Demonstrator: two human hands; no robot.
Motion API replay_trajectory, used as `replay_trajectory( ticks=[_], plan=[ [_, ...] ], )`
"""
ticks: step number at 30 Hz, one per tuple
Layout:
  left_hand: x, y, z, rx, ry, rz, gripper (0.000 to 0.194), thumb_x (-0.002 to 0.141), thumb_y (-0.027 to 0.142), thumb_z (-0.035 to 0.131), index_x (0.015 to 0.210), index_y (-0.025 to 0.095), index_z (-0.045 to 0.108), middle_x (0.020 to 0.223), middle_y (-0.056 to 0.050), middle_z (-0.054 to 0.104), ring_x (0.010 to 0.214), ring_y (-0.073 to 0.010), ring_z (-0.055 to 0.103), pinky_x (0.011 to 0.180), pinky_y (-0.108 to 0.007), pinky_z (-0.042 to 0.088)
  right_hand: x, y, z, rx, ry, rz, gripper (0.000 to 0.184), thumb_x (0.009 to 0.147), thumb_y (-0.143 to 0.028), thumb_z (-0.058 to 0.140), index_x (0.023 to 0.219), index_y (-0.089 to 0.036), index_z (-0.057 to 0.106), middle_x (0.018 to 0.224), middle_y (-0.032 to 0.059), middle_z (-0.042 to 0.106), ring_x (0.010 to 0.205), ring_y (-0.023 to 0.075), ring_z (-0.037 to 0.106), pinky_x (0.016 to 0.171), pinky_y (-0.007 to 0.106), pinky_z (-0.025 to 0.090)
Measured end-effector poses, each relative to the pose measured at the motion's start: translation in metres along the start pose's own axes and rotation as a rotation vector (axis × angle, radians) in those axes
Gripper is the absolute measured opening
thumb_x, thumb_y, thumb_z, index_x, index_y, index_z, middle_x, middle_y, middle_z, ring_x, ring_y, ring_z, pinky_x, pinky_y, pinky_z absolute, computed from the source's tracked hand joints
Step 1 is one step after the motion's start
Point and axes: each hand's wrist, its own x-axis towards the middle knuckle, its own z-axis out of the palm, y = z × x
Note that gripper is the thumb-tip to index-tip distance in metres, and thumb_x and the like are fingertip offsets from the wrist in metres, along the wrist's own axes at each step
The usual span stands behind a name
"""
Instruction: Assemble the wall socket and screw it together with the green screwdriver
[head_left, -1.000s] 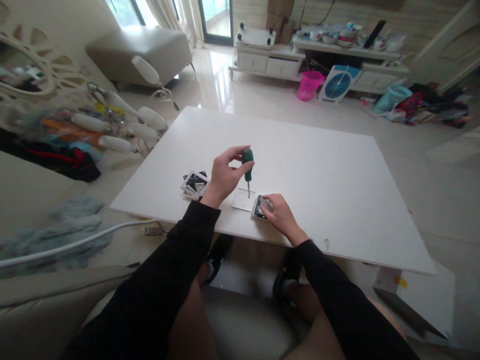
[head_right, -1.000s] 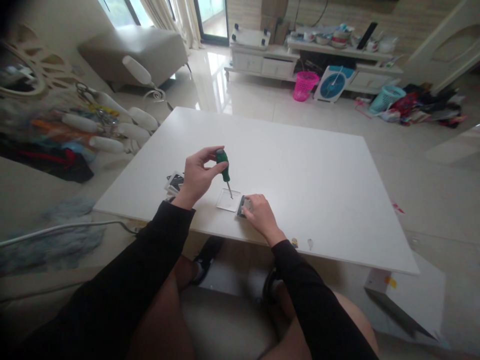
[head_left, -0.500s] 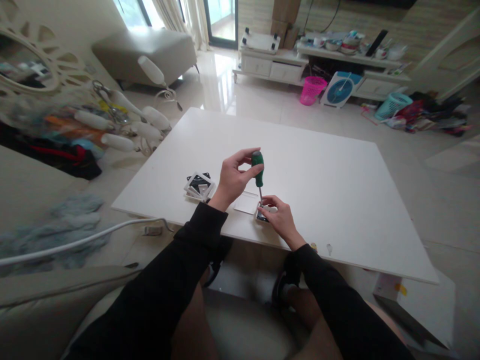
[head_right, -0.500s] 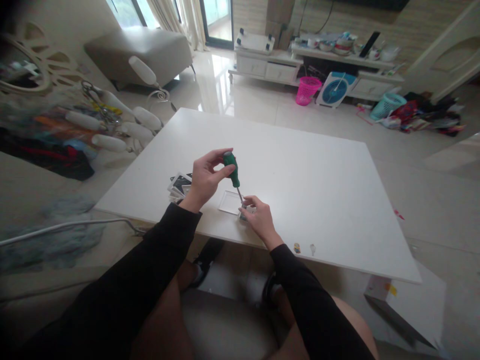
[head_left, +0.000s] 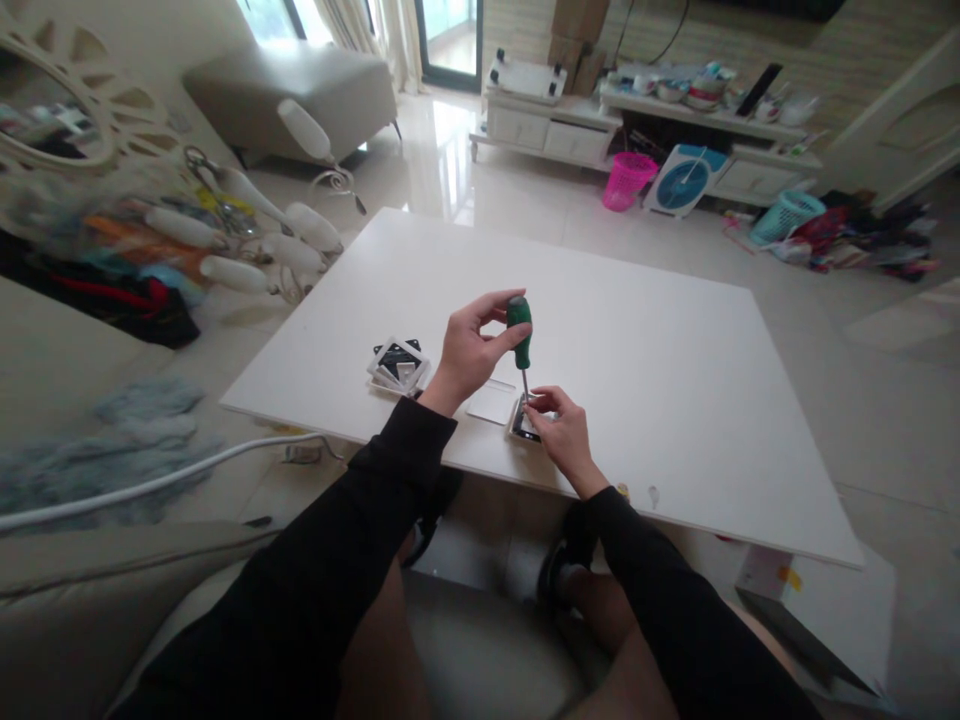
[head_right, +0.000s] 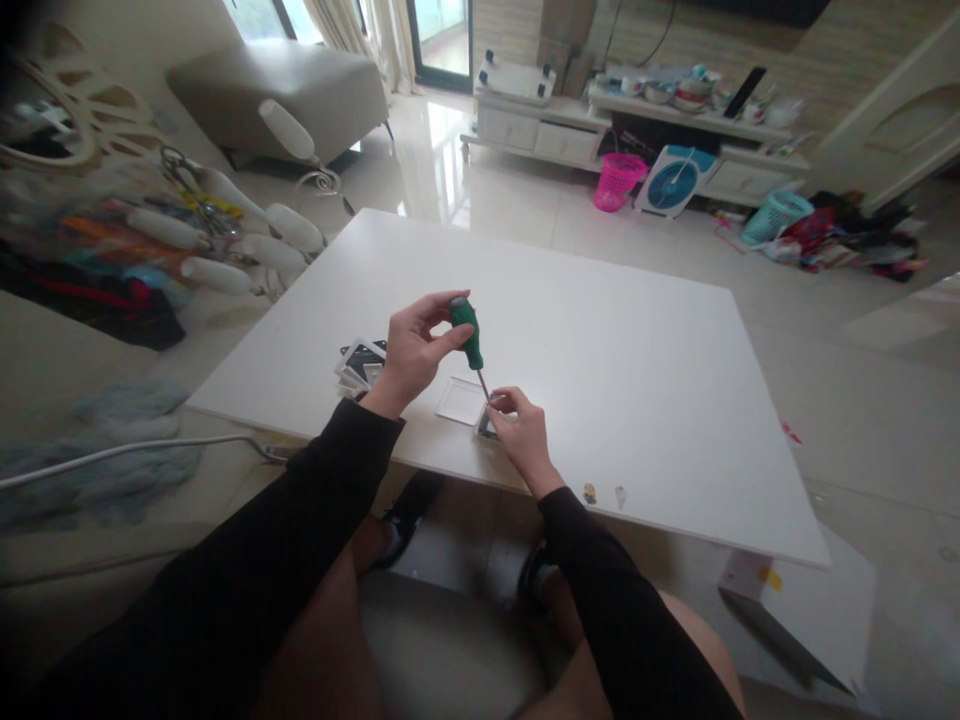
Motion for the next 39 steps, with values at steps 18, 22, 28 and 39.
replay_trajectory(
  ticks=[18, 22, 28, 39],
  plan=[
    [0.001, 0.004, 0.002, 0.028, -0.004, 0.009, 0.041, 0.078, 0.025, 0.079, 0.118, 0.020, 0.074, 0.105, -0.007, 0.074, 0.091, -0.0168, 0.068, 0.061, -0.022, 0.057, -0.001, -0.004, -0.002, -0.035, 0.039, -0.010, 0.025, 0.084, -0.038, 0.073, 0.103, -0.023, 0.067, 0.084, 0.0031, 0.076, 0.076, 0.0215, 0.072, 0.078, 0.037, 0.059],
    [0.001, 0.005, 0.006, 0.008, -0.022, 0.002, 0.043, 0.080, 0.026, 0.077, 0.122, 0.022, 0.073, 0.107, -0.007, 0.073, 0.087, -0.0150, 0.067, 0.060, -0.020, 0.055, -0.001, -0.007, -0.002, -0.044, 0.055, -0.028, 0.023, 0.085, -0.037, 0.073, 0.102, -0.023, 0.067, 0.083, 0.0029, 0.076, 0.074, 0.0214, 0.072, 0.077, 0.037, 0.058],
    [-0.004, 0.006, 0.016, -0.007, -0.080, -0.011, 0.058, 0.078, 0.024, 0.081, 0.134, 0.027, 0.066, 0.110, -0.005, 0.070, 0.085, -0.0130, 0.066, 0.060, -0.018, 0.055, -0.002, -0.010, -0.003, -0.065, 0.094, -0.038, 0.021, 0.085, -0.037, 0.071, 0.100, -0.023, 0.066, 0.081, 0.0029, 0.076, 0.075, 0.0221, 0.071, 0.078, 0.038, 0.057],
    [-0.006, 0.007, 0.018, -0.002, -0.071, 0.021, 0.063, 0.077, 0.024, 0.082, 0.138, 0.028, 0.065, 0.107, -0.004, 0.069, 0.088, -0.0143, 0.065, 0.061, -0.019, 0.056, 0.000, -0.007, -0.003, -0.061, 0.038, -0.049, 0.020, 0.085, -0.037, 0.072, 0.099, -0.024, 0.066, 0.083, 0.0028, 0.076, 0.077, 0.0220, 0.071, 0.080, 0.039, 0.057]
  ],
)
